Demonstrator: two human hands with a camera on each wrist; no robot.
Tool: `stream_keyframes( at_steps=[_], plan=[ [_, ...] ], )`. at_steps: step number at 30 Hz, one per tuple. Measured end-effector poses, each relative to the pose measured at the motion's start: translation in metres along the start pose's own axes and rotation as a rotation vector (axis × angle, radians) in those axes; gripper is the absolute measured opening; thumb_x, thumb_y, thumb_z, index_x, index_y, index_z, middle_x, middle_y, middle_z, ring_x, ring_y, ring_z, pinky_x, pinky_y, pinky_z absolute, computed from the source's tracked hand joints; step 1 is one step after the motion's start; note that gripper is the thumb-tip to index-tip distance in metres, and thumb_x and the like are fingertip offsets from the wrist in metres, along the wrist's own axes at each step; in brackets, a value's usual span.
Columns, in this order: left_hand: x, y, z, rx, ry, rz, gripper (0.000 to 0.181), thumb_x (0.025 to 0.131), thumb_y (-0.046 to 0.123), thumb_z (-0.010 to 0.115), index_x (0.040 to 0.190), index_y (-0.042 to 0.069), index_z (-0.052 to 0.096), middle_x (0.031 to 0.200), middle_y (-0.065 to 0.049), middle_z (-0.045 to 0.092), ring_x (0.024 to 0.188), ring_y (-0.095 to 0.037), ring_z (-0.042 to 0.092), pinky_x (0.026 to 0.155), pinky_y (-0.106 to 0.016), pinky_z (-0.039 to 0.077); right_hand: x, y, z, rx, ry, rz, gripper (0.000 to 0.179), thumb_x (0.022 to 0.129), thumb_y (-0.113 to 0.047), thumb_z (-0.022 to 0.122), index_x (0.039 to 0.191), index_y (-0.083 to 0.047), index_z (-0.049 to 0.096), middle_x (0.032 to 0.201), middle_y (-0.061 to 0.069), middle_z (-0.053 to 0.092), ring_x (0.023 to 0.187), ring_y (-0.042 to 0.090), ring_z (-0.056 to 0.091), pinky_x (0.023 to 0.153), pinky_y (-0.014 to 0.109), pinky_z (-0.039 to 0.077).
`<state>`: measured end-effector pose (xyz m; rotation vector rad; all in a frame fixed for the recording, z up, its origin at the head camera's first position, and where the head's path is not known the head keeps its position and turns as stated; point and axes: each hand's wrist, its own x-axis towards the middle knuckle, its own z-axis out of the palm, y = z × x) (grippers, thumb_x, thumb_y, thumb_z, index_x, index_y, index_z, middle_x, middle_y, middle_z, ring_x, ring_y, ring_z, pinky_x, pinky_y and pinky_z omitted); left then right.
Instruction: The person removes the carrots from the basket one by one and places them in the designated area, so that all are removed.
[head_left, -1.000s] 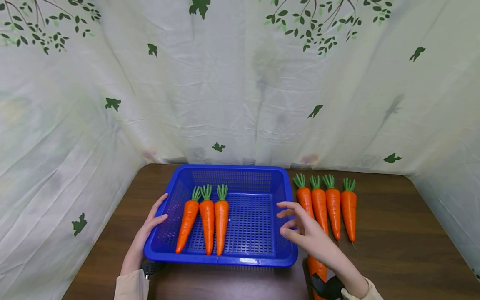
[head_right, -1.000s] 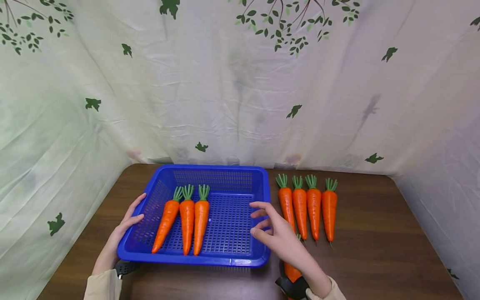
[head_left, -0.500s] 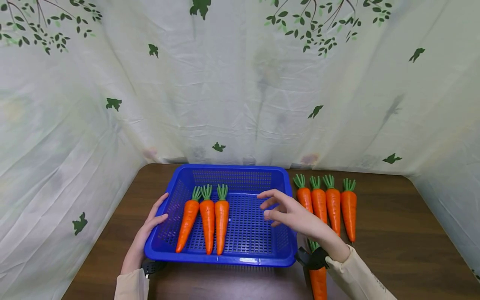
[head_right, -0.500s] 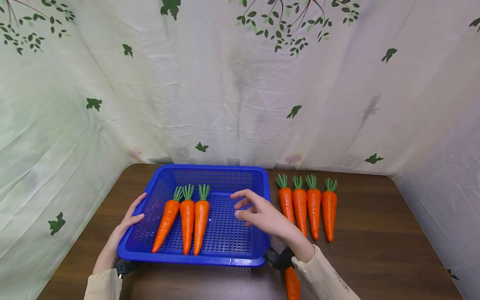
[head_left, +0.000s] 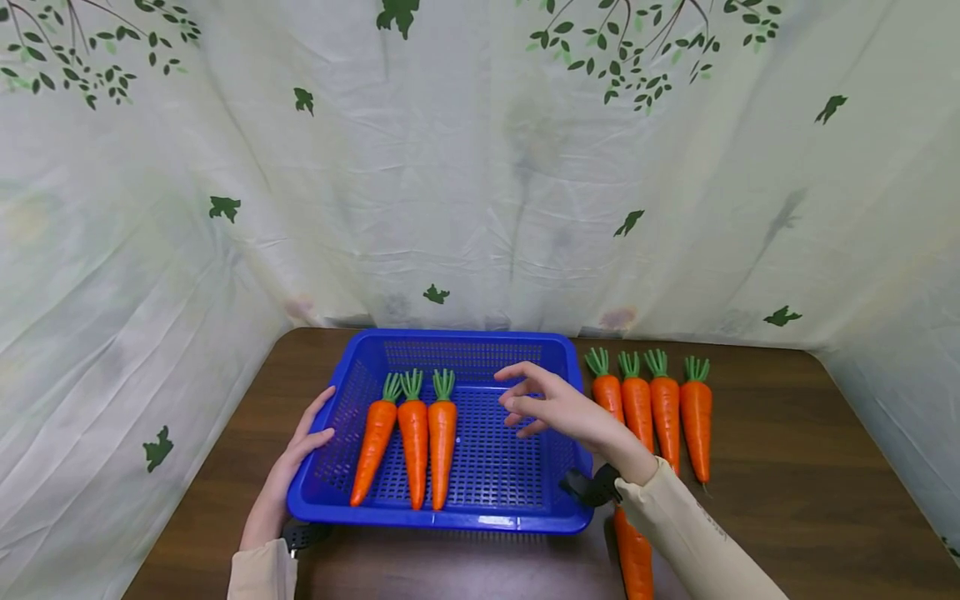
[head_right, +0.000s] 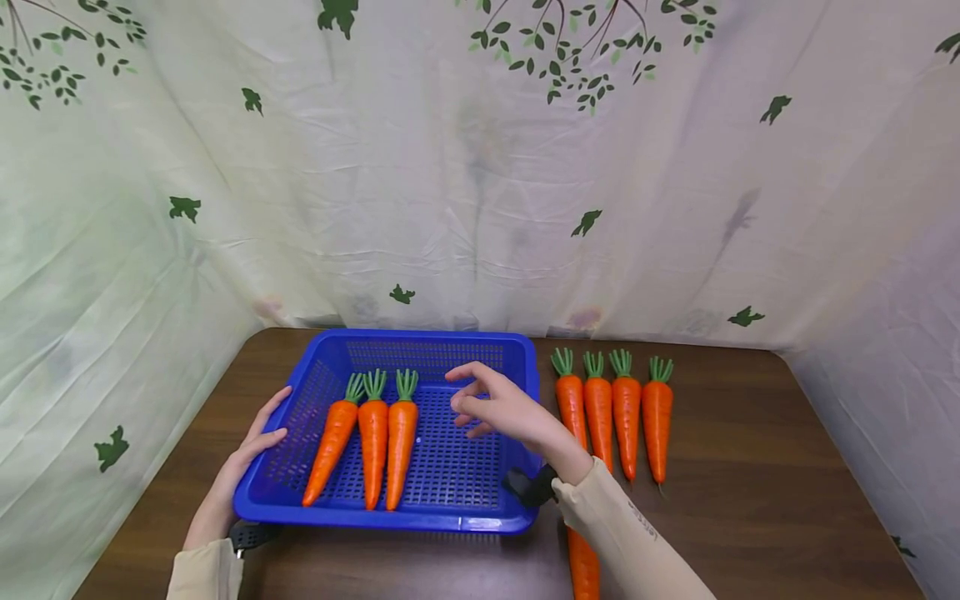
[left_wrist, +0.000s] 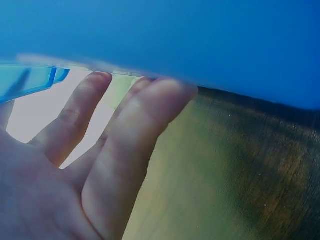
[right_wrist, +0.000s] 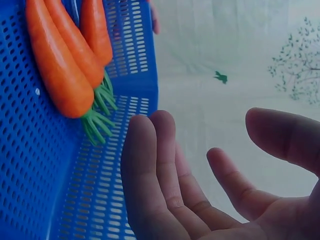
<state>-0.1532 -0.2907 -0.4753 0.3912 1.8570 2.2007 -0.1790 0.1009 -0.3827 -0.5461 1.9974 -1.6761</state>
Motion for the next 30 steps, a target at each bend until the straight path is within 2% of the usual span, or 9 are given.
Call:
stream_keyframes(
  at_steps=[7, 14, 22, 30],
  plan=[
    [0.0, -0.001, 0.0, -0.025, -0.014, 0.004, 0.057, 0.103, 0.008, 0.025, 0.154, 0.027, 0.009, 0.142, -0.002, 0.022, 0.121, -0.008, 0.045, 0.095, -0.024, 0.04, 0.016, 0.004, 0.008, 0.03, -0.01, 0.015, 0.041, 0.098, -0.013, 0.053, 0.135, -0.002, 0.042, 0.112, 0.019, 0.056, 0.09, 0.026, 0.063, 0.076, 0.043, 0.054],
    [0.001, -0.001, 0.0, 0.013, 0.015, -0.006, 0.058, 0.102, 0.008, 0.028, 0.154, 0.026, 0.011, 0.14, -0.002, 0.024, 0.12, -0.006, 0.045, 0.094, -0.023, 0.041, 0.029, 0.008, 0.017, 0.042, -0.03, 0.047, 0.042, 0.097, -0.013, 0.053, 0.137, -0.003, 0.041, 0.115, 0.019, 0.053, 0.092, 0.027, 0.063, 0.079, 0.046, 0.052],
    [0.0, 0.001, 0.001, -0.031, 0.0, -0.003, 0.057, 0.103, 0.008, 0.026, 0.154, 0.027, 0.011, 0.14, 0.0, 0.025, 0.12, -0.007, 0.046, 0.094, -0.023, 0.041, 0.044, 0.009, 0.027, 0.024, -0.027, 0.095, 0.044, 0.095, -0.012, 0.055, 0.137, -0.007, 0.043, 0.118, 0.021, 0.051, 0.094, 0.027, 0.062, 0.081, 0.05, 0.051],
    [0.0, 0.0, 0.001, -0.029, -0.003, -0.003, 0.057, 0.103, 0.008, 0.026, 0.154, 0.029, 0.011, 0.141, 0.0, 0.025, 0.12, -0.008, 0.046, 0.095, -0.024, 0.041, 0.058, 0.012, 0.038, -0.015, -0.046, 0.133, 0.049, 0.093, -0.01, 0.057, 0.139, -0.005, 0.04, 0.123, 0.02, 0.047, 0.104, 0.039, 0.059, 0.081, 0.05, 0.051]
  ],
)
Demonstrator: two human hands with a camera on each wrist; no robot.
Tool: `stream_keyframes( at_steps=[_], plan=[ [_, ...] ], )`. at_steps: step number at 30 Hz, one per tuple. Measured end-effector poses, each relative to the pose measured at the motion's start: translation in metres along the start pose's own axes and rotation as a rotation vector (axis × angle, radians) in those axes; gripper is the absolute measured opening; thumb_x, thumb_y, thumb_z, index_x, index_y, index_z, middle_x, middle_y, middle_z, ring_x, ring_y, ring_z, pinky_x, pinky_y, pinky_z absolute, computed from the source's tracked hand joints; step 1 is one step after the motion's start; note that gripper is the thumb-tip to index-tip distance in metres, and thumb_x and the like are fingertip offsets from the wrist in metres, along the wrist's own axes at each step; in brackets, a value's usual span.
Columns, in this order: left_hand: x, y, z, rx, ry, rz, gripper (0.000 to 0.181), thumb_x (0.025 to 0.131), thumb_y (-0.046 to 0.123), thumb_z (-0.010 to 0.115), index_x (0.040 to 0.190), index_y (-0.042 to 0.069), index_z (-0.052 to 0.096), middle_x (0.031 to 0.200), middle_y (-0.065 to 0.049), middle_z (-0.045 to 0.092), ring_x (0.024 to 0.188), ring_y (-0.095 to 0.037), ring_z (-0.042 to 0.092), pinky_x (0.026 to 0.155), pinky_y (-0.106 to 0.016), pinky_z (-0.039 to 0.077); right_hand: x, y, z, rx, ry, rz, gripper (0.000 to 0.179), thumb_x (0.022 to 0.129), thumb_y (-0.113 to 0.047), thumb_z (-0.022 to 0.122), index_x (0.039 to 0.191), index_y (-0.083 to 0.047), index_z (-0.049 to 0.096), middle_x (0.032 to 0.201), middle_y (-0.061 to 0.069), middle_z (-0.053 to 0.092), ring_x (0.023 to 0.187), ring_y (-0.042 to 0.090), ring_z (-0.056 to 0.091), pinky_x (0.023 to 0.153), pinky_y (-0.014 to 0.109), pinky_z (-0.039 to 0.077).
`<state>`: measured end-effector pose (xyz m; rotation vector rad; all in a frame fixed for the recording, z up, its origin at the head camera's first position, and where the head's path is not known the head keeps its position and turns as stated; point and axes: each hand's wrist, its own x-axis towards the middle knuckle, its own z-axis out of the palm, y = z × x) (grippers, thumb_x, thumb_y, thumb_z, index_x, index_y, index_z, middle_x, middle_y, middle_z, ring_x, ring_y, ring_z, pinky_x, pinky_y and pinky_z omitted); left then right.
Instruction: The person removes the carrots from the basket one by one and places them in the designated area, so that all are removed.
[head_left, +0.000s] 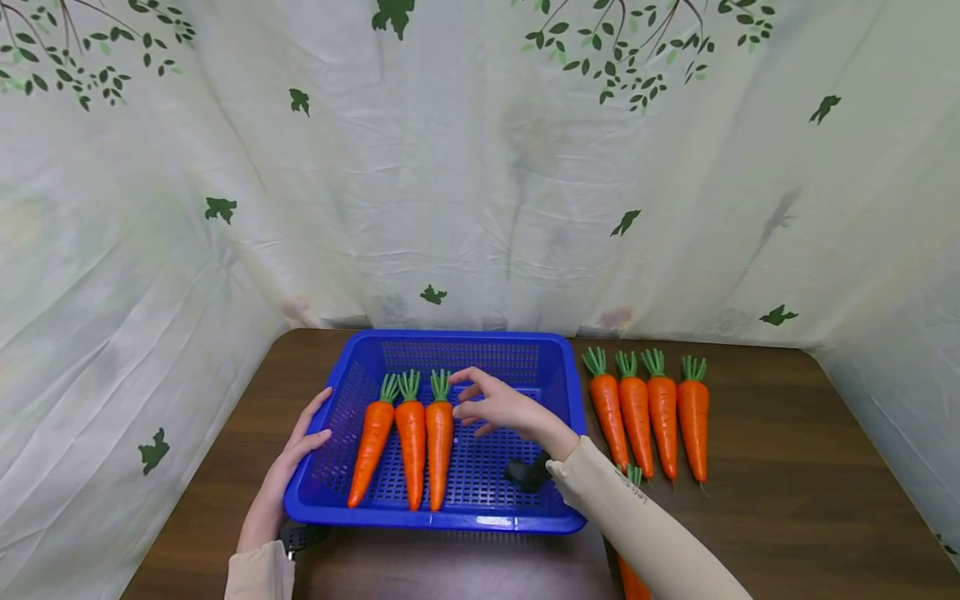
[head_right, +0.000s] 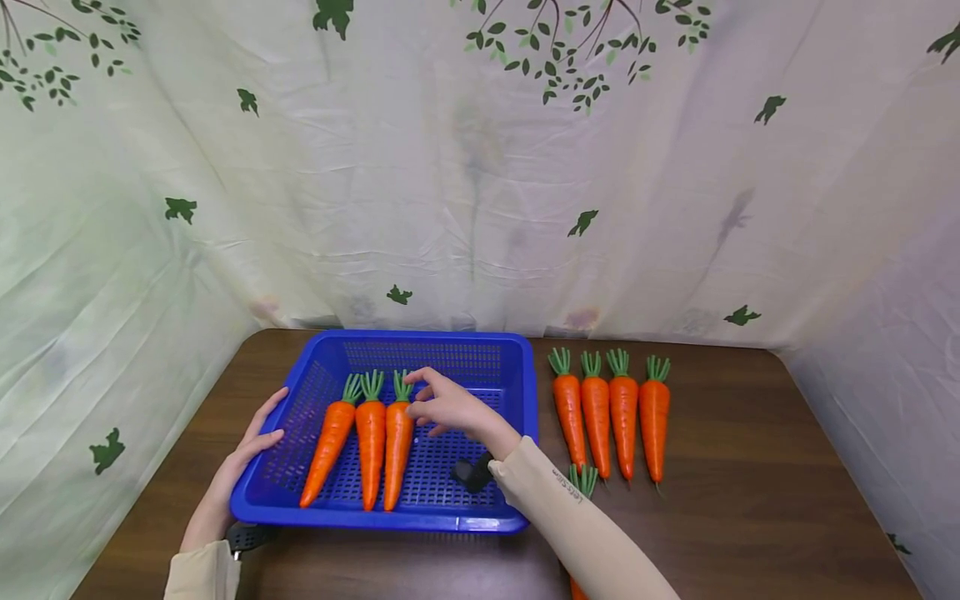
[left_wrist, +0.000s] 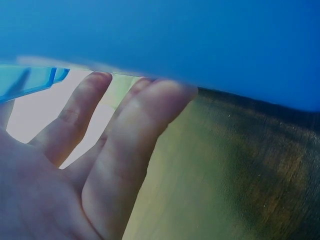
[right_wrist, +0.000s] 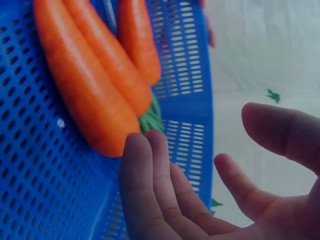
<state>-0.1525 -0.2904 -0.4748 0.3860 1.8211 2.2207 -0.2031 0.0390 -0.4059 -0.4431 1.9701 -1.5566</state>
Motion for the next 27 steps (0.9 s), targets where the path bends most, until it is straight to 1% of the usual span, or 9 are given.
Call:
stream_keyframes(
  at_steps=[4, 8, 12, 15, 17, 20, 22, 27],
  plan=[
    [0.0, -0.001, -0.001, 0.014, -0.006, 0.012, 0.057, 0.103, 0.008, 0.025, 0.154, 0.028, 0.01, 0.141, -0.001, 0.025, 0.12, -0.008, 0.046, 0.094, -0.024, 0.041, 0.005, 0.001, 0.004, -0.015, -0.003, 0.013, 0.051, 0.091, -0.007, 0.058, 0.139, -0.007, 0.041, 0.129, 0.025, 0.043, 0.108, 0.044, 0.055, 0.08, 0.049, 0.051],
    [0.001, -0.002, -0.001, 0.022, -0.003, 0.011, 0.057, 0.103, 0.008, 0.026, 0.154, 0.028, 0.01, 0.14, 0.0, 0.026, 0.12, -0.007, 0.046, 0.094, -0.023, 0.041, 0.01, 0.003, 0.007, -0.016, -0.004, 0.024, 0.053, 0.09, -0.005, 0.06, 0.139, -0.008, 0.041, 0.134, 0.027, 0.038, 0.11, 0.044, 0.054, 0.082, 0.05, 0.05],
    [0.001, -0.001, -0.001, 0.049, 0.006, 0.012, 0.057, 0.102, 0.008, 0.026, 0.154, 0.027, 0.011, 0.139, 0.002, 0.027, 0.119, -0.006, 0.046, 0.093, -0.022, 0.041, 0.018, 0.007, 0.011, -0.021, 0.001, 0.039, 0.056, 0.088, -0.004, 0.06, 0.141, -0.006, 0.039, 0.135, 0.028, 0.036, 0.103, 0.038, 0.056, 0.083, 0.054, 0.048],
    [0.001, -0.001, -0.001, 0.062, 0.015, 0.023, 0.058, 0.102, 0.007, 0.027, 0.154, 0.027, 0.013, 0.137, 0.004, 0.03, 0.118, -0.004, 0.046, 0.093, -0.021, 0.041, 0.024, 0.011, 0.015, -0.033, 0.01, 0.059, 0.057, 0.088, -0.002, 0.061, 0.141, -0.004, 0.039, 0.135, 0.027, 0.036, 0.1, 0.033, 0.055, 0.083, 0.054, 0.048],
    [0.001, -0.002, -0.001, 0.06, 0.018, 0.025, 0.058, 0.101, 0.007, 0.028, 0.154, 0.027, 0.015, 0.137, 0.005, 0.031, 0.118, -0.004, 0.046, 0.093, -0.021, 0.041, 0.027, 0.013, 0.017, -0.036, 0.014, 0.069, 0.057, 0.087, -0.001, 0.062, 0.14, -0.004, 0.04, 0.136, 0.027, 0.036, 0.1, 0.032, 0.055, 0.082, 0.054, 0.048],
    [0.002, -0.001, -0.001, 0.053, 0.017, 0.016, 0.058, 0.102, 0.007, 0.028, 0.154, 0.028, 0.014, 0.137, 0.004, 0.03, 0.119, -0.004, 0.045, 0.093, -0.022, 0.041, 0.03, 0.016, 0.019, -0.03, 0.02, 0.078, 0.059, 0.086, 0.001, 0.062, 0.14, -0.003, 0.04, 0.135, 0.026, 0.037, 0.097, 0.03, 0.055, 0.08, 0.053, 0.049],
    [0.002, -0.001, -0.001, 0.041, 0.008, 0.005, 0.058, 0.102, 0.008, 0.028, 0.154, 0.028, 0.012, 0.139, 0.002, 0.026, 0.12, -0.005, 0.045, 0.094, -0.022, 0.041, 0.032, 0.018, 0.02, -0.019, 0.019, 0.086, 0.06, 0.085, 0.002, 0.062, 0.14, -0.003, 0.04, 0.134, 0.025, 0.037, 0.095, 0.031, 0.056, 0.08, 0.053, 0.049],
    [0.001, -0.001, -0.001, 0.027, -0.001, 0.004, 0.058, 0.102, 0.009, 0.026, 0.154, 0.027, 0.009, 0.141, 0.0, 0.023, 0.12, -0.007, 0.044, 0.094, -0.024, 0.041, 0.034, 0.02, 0.021, 0.004, 0.014, 0.109, 0.061, 0.084, 0.001, 0.063, 0.141, -0.004, 0.039, 0.132, 0.023, 0.038, 0.096, 0.033, 0.056, 0.08, 0.052, 0.05]
  ],
)
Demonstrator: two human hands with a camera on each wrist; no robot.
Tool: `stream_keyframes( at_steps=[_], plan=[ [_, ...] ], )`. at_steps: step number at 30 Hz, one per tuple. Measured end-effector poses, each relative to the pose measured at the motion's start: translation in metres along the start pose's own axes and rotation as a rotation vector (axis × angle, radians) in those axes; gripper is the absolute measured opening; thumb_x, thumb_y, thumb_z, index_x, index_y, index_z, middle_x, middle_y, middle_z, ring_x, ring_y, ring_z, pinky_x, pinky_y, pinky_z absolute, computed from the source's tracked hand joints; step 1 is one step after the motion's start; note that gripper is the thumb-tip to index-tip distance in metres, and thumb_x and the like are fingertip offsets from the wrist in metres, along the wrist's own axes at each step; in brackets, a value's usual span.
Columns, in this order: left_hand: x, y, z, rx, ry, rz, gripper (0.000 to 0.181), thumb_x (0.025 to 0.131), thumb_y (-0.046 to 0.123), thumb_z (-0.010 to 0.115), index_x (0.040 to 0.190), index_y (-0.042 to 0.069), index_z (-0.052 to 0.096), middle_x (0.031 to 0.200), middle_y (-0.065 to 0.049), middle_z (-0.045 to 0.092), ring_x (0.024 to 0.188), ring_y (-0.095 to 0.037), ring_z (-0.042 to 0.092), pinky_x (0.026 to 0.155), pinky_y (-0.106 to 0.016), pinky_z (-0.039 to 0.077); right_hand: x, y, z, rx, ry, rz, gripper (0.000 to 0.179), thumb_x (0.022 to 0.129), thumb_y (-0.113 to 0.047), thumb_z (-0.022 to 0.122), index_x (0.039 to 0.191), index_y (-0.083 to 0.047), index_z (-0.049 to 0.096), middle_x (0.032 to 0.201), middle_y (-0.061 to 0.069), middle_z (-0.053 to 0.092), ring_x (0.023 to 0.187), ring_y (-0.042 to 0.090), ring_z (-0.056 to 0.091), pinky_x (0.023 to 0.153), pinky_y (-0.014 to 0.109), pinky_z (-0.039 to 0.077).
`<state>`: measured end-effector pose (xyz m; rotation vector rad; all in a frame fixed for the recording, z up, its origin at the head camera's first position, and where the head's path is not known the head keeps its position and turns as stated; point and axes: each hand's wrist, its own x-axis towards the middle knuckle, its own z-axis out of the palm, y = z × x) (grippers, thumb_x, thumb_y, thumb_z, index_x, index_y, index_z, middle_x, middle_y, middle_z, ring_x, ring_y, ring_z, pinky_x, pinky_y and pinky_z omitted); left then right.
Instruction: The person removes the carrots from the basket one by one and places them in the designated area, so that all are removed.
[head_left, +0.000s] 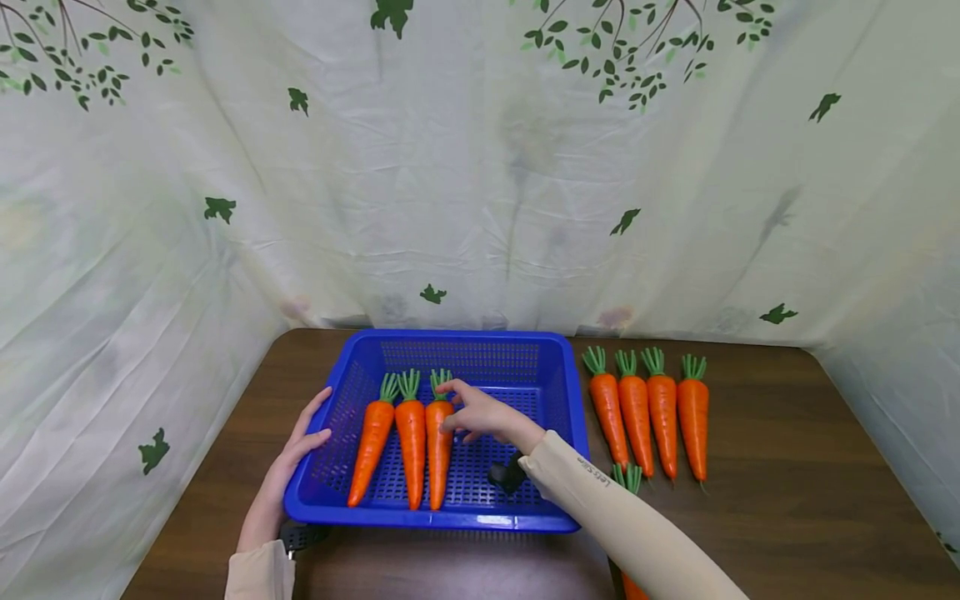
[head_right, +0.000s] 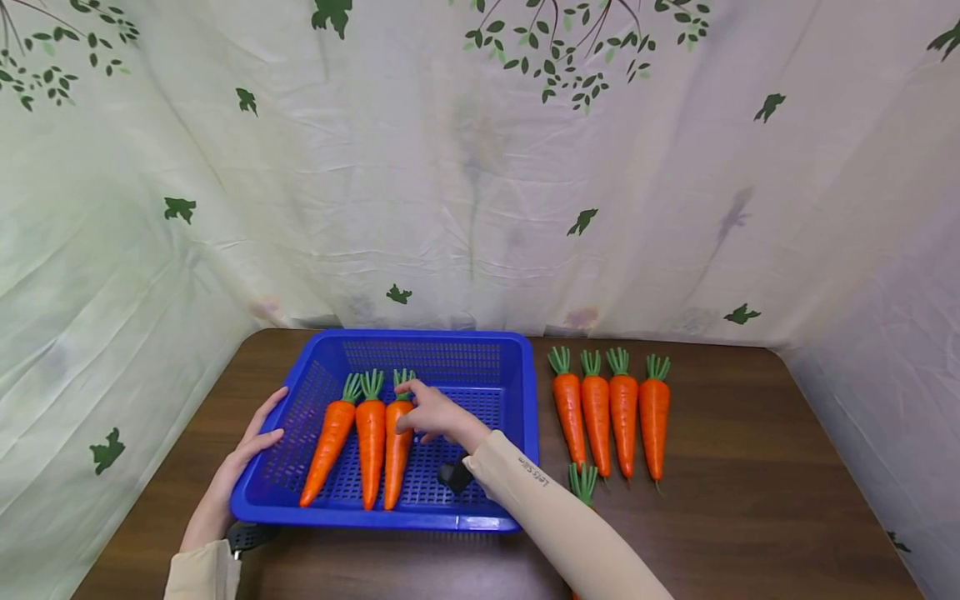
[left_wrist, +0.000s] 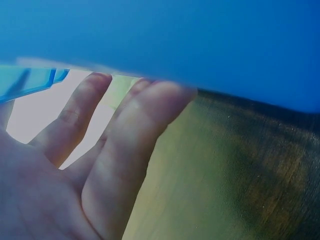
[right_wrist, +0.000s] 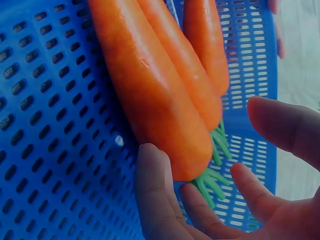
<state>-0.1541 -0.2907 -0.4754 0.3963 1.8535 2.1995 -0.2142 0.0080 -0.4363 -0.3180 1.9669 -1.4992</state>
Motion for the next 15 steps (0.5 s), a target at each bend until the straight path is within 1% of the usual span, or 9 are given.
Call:
stream_keyframes(
  at_steps=[6, 11, 15],
  plan=[
    [-0.0002, -0.0004, -0.0002, 0.003, 0.0, 0.011, 0.058, 0.102, 0.008, 0.027, 0.154, 0.027, 0.011, 0.139, 0.001, 0.026, 0.12, -0.006, 0.045, 0.094, -0.023, 0.041, 0.0031, 0.0031, 0.0019, 0.01, 0.006, 0.029, 0.063, 0.082, 0.002, 0.063, 0.14, -0.006, 0.04, 0.133, 0.022, 0.037, 0.094, 0.034, 0.057, 0.081, 0.051, 0.05],
    [0.0004, -0.0011, -0.0007, 0.018, -0.001, 0.02, 0.058, 0.102, 0.007, 0.027, 0.154, 0.027, 0.012, 0.138, 0.004, 0.028, 0.119, -0.004, 0.046, 0.093, -0.022, 0.041, 0.0055, 0.0041, 0.0045, 0.0, 0.016, 0.046, 0.064, 0.081, 0.002, 0.064, 0.14, -0.006, 0.041, 0.128, 0.018, 0.042, 0.086, 0.033, 0.06, 0.076, 0.046, 0.053],
    [0.0016, -0.0014, -0.0005, 0.043, 0.019, 0.032, 0.058, 0.101, 0.006, 0.028, 0.153, 0.026, 0.015, 0.136, 0.008, 0.033, 0.118, -0.002, 0.046, 0.093, -0.02, 0.04, 0.0078, 0.0059, 0.0061, -0.014, -0.006, 0.055, 0.065, 0.081, 0.003, 0.064, 0.141, -0.005, 0.04, 0.121, 0.016, 0.047, 0.075, 0.03, 0.06, 0.07, 0.043, 0.054]
  ],
)
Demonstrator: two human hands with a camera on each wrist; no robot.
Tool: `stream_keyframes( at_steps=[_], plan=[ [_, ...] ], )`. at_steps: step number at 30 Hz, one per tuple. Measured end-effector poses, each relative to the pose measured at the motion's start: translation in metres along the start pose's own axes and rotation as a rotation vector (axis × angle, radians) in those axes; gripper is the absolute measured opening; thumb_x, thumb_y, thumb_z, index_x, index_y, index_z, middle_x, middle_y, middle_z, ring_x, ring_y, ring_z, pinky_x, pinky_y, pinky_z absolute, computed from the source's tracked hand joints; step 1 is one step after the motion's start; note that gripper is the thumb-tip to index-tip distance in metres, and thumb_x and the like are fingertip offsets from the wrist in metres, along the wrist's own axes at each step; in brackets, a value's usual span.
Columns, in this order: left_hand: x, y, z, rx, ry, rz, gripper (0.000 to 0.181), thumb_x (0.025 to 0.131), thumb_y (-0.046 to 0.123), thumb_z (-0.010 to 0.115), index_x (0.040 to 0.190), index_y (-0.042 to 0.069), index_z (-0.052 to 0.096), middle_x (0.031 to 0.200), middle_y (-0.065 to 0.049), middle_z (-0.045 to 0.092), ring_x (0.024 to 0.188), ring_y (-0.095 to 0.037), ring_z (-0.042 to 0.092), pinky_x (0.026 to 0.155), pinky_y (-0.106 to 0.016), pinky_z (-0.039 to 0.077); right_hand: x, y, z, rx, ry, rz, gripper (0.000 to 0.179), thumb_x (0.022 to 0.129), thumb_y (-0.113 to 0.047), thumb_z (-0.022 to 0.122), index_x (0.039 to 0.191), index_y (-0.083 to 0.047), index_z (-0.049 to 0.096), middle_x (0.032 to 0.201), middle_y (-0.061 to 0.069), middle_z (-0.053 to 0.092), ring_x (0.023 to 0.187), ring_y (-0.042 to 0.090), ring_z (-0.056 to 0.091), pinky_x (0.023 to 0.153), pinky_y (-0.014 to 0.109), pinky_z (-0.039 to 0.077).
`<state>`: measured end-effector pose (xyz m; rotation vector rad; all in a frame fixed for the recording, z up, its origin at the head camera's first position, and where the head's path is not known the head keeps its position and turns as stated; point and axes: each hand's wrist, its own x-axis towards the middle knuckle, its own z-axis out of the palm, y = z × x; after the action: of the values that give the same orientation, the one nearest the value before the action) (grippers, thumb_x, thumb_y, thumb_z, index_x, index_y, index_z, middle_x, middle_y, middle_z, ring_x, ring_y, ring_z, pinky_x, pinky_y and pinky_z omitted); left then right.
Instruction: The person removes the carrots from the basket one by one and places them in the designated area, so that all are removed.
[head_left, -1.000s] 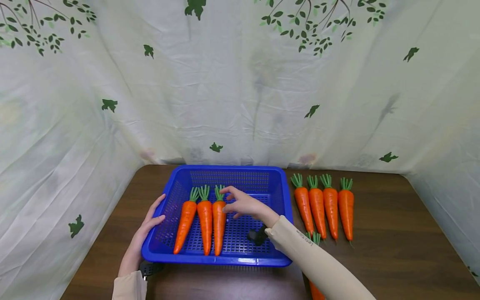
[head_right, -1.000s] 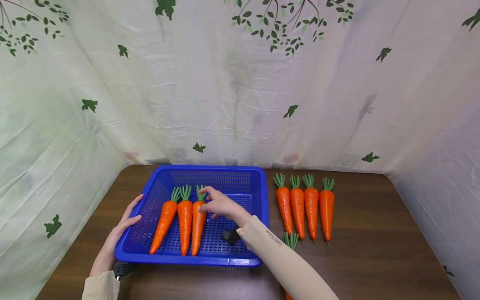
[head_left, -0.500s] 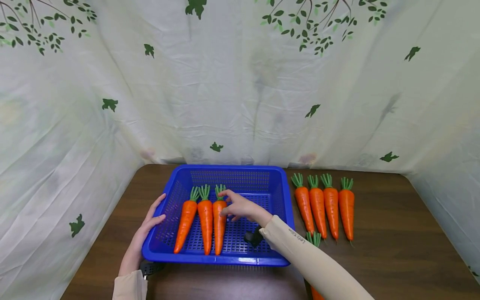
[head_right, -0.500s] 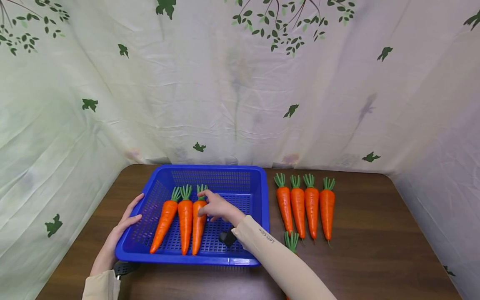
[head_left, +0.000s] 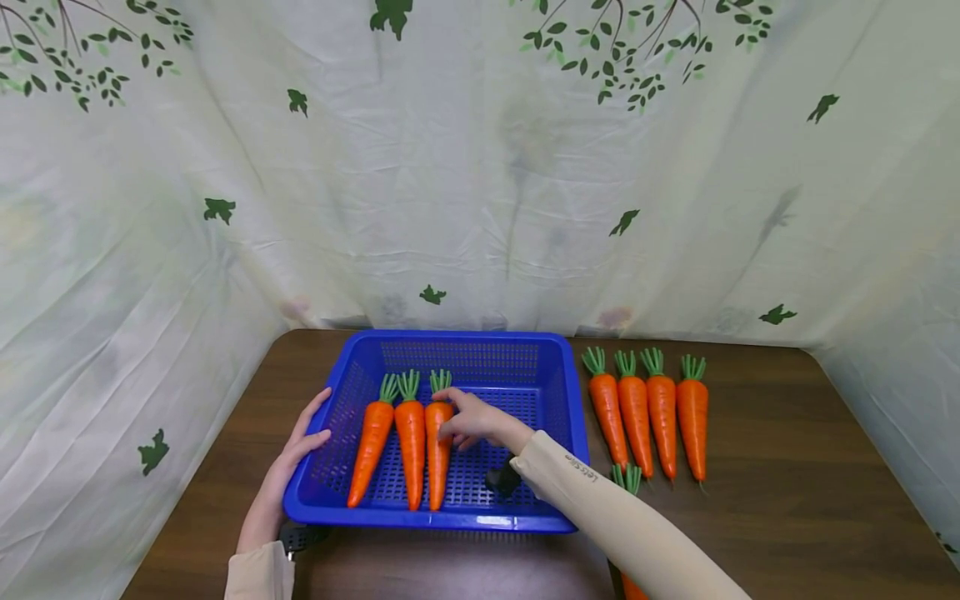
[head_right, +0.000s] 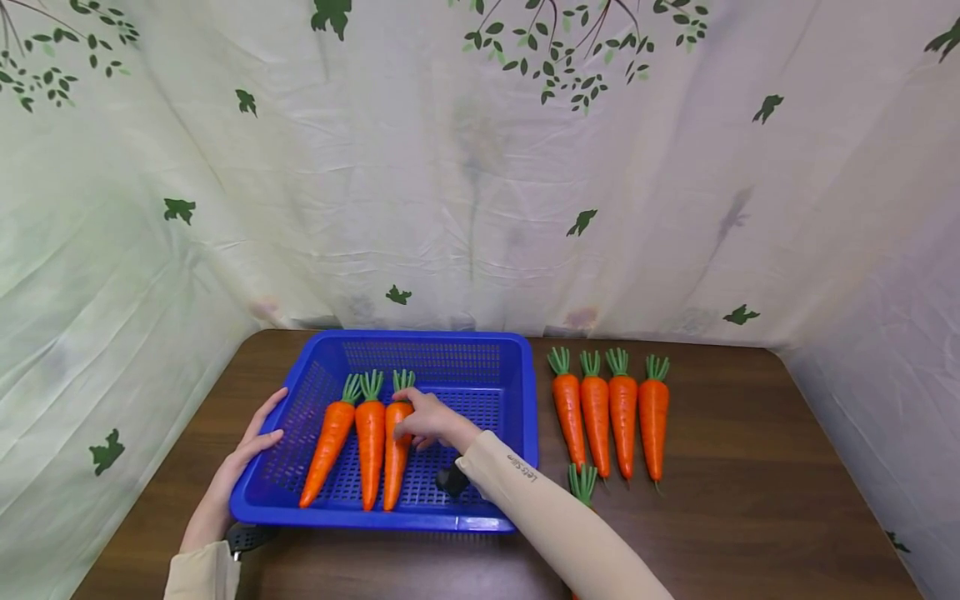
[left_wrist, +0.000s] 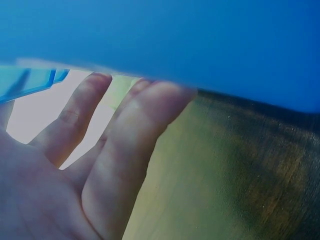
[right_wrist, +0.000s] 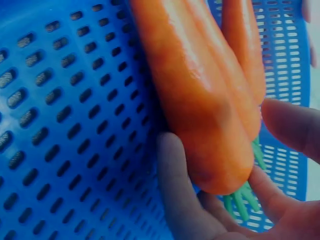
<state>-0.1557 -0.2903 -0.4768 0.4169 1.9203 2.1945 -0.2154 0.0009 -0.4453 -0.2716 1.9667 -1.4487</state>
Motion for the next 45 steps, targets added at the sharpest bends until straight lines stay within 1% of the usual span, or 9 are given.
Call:
stream_keyframes(
  at_steps=[4, 10, 18, 24, 28, 31, 34, 39, 45],
  plan=[
    [-0.0009, 0.0003, -0.0004, -0.003, 0.001, -0.003, 0.058, 0.101, 0.006, 0.029, 0.153, 0.027, 0.016, 0.136, 0.009, 0.034, 0.118, -0.001, 0.046, 0.093, -0.02, 0.04, 0.0021, 0.0025, 0.0015, -0.007, -0.021, 0.002, 0.069, 0.08, 0.004, 0.064, 0.144, -0.007, 0.038, 0.121, 0.016, 0.048, 0.066, 0.025, 0.058, 0.068, 0.042, 0.055],
    [-0.0019, 0.0011, -0.0013, -0.015, -0.014, -0.009, 0.058, 0.101, 0.006, 0.027, 0.154, 0.027, 0.013, 0.137, 0.007, 0.032, 0.119, -0.002, 0.046, 0.093, -0.021, 0.04, 0.0045, 0.0056, 0.0035, -0.007, -0.031, 0.003, 0.072, 0.08, 0.004, 0.065, 0.144, -0.008, 0.037, 0.117, 0.016, 0.048, 0.064, 0.023, 0.057, 0.067, 0.04, 0.054],
    [-0.0029, 0.0018, -0.0006, -0.032, -0.021, -0.017, 0.058, 0.102, 0.007, 0.027, 0.154, 0.029, 0.013, 0.138, 0.006, 0.03, 0.119, -0.004, 0.046, 0.093, -0.022, 0.041, 0.0058, 0.0065, 0.0059, 0.049, 0.063, -0.026, 0.064, 0.073, 0.011, 0.067, 0.131, -0.008, 0.048, 0.113, 0.014, 0.048, 0.06, 0.02, 0.054, 0.053, 0.031, 0.05],
    [-0.0027, 0.0012, -0.0006, -0.028, -0.023, 0.001, 0.058, 0.101, 0.006, 0.027, 0.153, 0.029, 0.016, 0.136, 0.008, 0.034, 0.118, -0.004, 0.047, 0.093, -0.022, 0.041, 0.0049, 0.0058, 0.0068, 0.058, 0.091, -0.06, 0.061, 0.07, 0.014, 0.067, 0.124, -0.009, 0.05, 0.117, 0.014, 0.047, 0.057, 0.021, 0.054, 0.051, 0.031, 0.05],
    [-0.003, 0.0026, 0.001, -0.028, -0.017, -0.022, 0.058, 0.102, 0.008, 0.027, 0.154, 0.028, 0.012, 0.138, 0.005, 0.027, 0.119, -0.004, 0.045, 0.094, -0.022, 0.041, 0.0038, 0.005, 0.0072, 0.088, 0.107, -0.1, 0.058, 0.071, 0.014, 0.067, 0.122, -0.007, 0.05, 0.115, 0.012, 0.048, 0.06, 0.021, 0.058, 0.055, 0.036, 0.054],
    [-0.0021, 0.0023, 0.0009, -0.024, -0.016, -0.012, 0.058, 0.102, 0.007, 0.027, 0.154, 0.028, 0.013, 0.138, 0.006, 0.03, 0.119, -0.004, 0.045, 0.093, -0.022, 0.041, 0.0029, 0.0036, 0.0075, 0.122, 0.119, -0.144, 0.052, 0.074, 0.012, 0.069, 0.12, -0.006, 0.05, 0.116, 0.012, 0.049, 0.065, 0.02, 0.062, 0.064, 0.041, 0.055],
    [-0.0008, 0.0008, -0.0005, -0.021, -0.029, 0.021, 0.058, 0.101, 0.004, 0.027, 0.153, 0.029, 0.018, 0.136, 0.01, 0.036, 0.118, -0.003, 0.046, 0.093, -0.021, 0.041, 0.0021, 0.0017, 0.0071, 0.116, 0.118, -0.17, 0.049, 0.076, 0.008, 0.071, 0.119, -0.006, 0.051, 0.119, 0.011, 0.048, 0.072, 0.02, 0.063, 0.072, 0.046, 0.054],
    [0.0005, -0.0003, -0.0015, -0.018, -0.033, 0.053, 0.059, 0.1, 0.002, 0.027, 0.152, 0.029, 0.022, 0.133, 0.013, 0.042, 0.117, -0.003, 0.048, 0.092, -0.02, 0.041, 0.0024, 0.0016, 0.0063, 0.103, 0.089, -0.196, 0.048, 0.077, 0.005, 0.071, 0.12, -0.008, 0.053, 0.123, 0.011, 0.046, 0.085, 0.024, 0.061, 0.076, 0.05, 0.052],
    [-0.0007, 0.0007, 0.0, -0.023, -0.022, -0.013, 0.058, 0.102, 0.007, 0.027, 0.154, 0.028, 0.012, 0.137, 0.007, 0.028, 0.119, -0.002, 0.045, 0.094, -0.021, 0.04, 0.0031, 0.0025, 0.008, 0.177, 0.061, -0.21, 0.049, 0.079, 0.009, 0.069, 0.122, -0.006, 0.051, 0.122, 0.011, 0.043, 0.088, 0.027, 0.062, 0.077, 0.052, 0.052]
  ],
)
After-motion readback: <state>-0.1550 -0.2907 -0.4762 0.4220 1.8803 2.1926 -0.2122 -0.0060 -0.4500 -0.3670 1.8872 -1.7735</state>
